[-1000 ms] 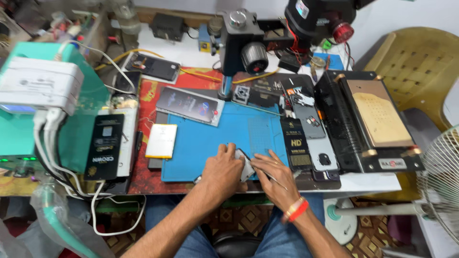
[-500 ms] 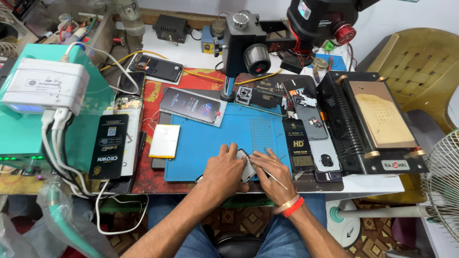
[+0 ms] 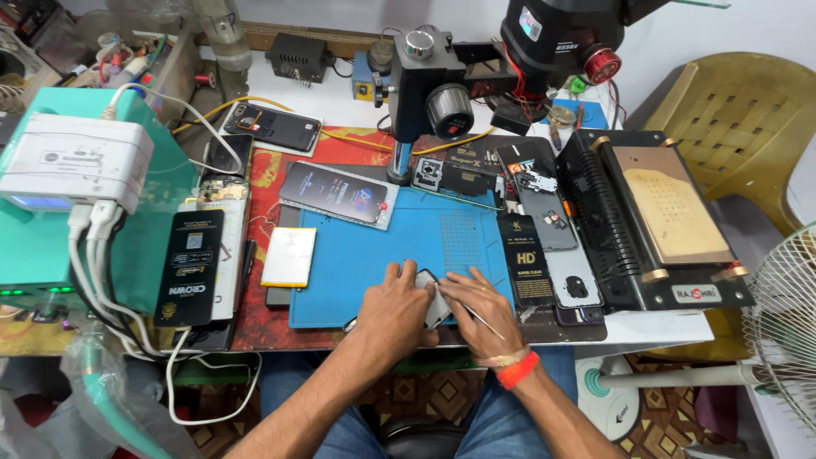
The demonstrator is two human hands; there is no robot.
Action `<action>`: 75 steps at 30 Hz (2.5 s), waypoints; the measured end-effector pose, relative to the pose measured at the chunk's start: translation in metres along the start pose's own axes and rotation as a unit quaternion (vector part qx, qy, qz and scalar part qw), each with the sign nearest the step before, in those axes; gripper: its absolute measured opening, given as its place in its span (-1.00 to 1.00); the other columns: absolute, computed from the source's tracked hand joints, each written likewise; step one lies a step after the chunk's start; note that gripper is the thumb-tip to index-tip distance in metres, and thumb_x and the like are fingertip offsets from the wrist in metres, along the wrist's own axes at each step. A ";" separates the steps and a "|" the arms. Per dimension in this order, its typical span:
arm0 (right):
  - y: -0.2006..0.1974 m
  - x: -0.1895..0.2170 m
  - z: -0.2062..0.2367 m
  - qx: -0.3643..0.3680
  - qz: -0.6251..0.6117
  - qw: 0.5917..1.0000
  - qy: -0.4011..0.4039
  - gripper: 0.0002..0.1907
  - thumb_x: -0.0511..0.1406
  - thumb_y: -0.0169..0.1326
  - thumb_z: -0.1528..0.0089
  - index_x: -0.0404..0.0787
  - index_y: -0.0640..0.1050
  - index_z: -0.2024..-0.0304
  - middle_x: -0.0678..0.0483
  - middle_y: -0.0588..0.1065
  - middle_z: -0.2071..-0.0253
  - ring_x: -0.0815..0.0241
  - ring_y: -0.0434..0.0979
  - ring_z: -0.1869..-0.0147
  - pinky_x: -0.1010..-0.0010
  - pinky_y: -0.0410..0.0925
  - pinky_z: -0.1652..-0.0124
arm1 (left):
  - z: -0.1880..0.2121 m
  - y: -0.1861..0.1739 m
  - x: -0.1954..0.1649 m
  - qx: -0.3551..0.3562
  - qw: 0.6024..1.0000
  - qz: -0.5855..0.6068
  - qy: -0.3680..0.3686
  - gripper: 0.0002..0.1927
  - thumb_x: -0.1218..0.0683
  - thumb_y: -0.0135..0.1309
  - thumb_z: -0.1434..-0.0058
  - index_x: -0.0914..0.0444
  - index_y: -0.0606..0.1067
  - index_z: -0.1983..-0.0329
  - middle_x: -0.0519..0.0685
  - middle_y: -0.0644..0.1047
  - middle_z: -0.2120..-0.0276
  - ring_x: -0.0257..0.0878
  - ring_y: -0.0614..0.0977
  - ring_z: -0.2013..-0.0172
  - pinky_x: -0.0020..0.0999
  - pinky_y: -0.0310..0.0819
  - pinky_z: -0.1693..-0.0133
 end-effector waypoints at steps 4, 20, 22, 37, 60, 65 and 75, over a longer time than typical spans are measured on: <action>-0.008 0.000 0.009 -0.010 0.006 1.000 0.009 -0.77 -0.42 0.12 -0.21 -0.26 0.69 0.10 -0.07 0.65 0.04 0.00 0.62 -0.19 0.06 0.26 -0.35 | -0.001 -0.003 -0.003 -0.006 1.000 -0.001 0.010 -0.26 -0.12 0.46 0.16 0.29 0.52 -0.06 0.14 0.38 -0.01 0.08 0.43 -0.10 -0.10 0.62 0.18; -0.002 0.000 -0.001 0.009 0.006 1.000 0.009 -0.76 -0.41 0.12 -0.22 -0.28 0.67 0.07 -0.08 0.65 0.02 -0.02 0.59 -0.23 0.05 0.24 -0.35 | -0.003 -0.001 -0.001 -0.009 1.000 -0.004 0.014 -0.27 -0.09 0.46 0.16 0.29 0.53 -0.07 0.14 0.38 -0.01 0.08 0.44 -0.09 -0.12 0.62 0.19; 0.005 0.001 -0.010 0.012 0.000 1.000 0.002 -0.76 -0.42 0.12 -0.23 -0.30 0.67 0.07 -0.09 0.64 0.01 -0.04 0.57 -0.24 0.05 0.23 -0.35 | -0.001 0.000 -0.002 -0.012 1.000 -0.003 0.016 -0.28 -0.09 0.45 0.16 0.28 0.53 -0.07 0.13 0.39 -0.01 0.07 0.45 -0.08 -0.12 0.62 0.19; 0.005 -0.001 -0.006 -0.009 0.001 1.000 0.001 -0.78 -0.43 0.12 -0.23 -0.29 0.67 0.09 -0.08 0.65 0.02 -0.03 0.59 -0.24 0.05 0.27 -0.34 | 0.000 0.001 -0.001 -0.007 1.000 -0.002 0.014 -0.25 -0.10 0.44 0.15 0.29 0.51 -0.10 0.13 0.37 -0.01 0.07 0.44 -0.08 -0.12 0.62 0.19; 0.002 -0.001 0.002 -0.020 -0.027 0.999 0.036 -0.77 -0.41 0.15 -0.23 -0.30 0.66 0.07 -0.11 0.63 0.00 -0.04 0.59 -0.22 0.09 0.29 -0.32 | 0.002 0.001 0.002 -0.017 1.000 0.000 0.002 -0.32 -0.06 0.40 0.13 0.28 0.53 -0.06 0.15 0.38 -0.01 0.06 0.46 -0.06 -0.12 0.64 0.23; -0.012 -0.005 0.027 -0.024 -0.007 0.998 0.060 -0.75 -0.45 0.12 -0.18 -0.27 0.69 0.10 -0.08 0.66 0.03 0.00 0.62 -0.21 0.10 0.28 -0.33 | 0.001 0.000 0.003 -0.017 1.000 0.008 -0.002 -0.30 -0.08 0.43 0.16 0.27 0.53 -0.06 0.16 0.37 -0.03 0.08 0.44 -0.08 -0.10 0.63 0.20; 0.012 -0.004 -0.013 -0.018 -0.010 1.000 0.017 -0.78 -0.40 0.14 -0.22 -0.30 0.67 0.10 -0.06 0.64 0.02 -0.03 0.57 -0.24 0.10 0.28 -0.34 | 0.003 0.004 0.006 -0.028 1.000 0.005 0.001 -0.26 -0.04 0.40 0.15 0.26 0.51 -0.14 0.15 0.38 -0.01 0.08 0.44 -0.08 -0.10 0.62 0.20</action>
Point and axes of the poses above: each hand's wrist, its own z-axis away from the middle knuckle, its own y-axis out of the palm, x = y × z, the point moved 10 cm from there along -z, towards the middle knuckle
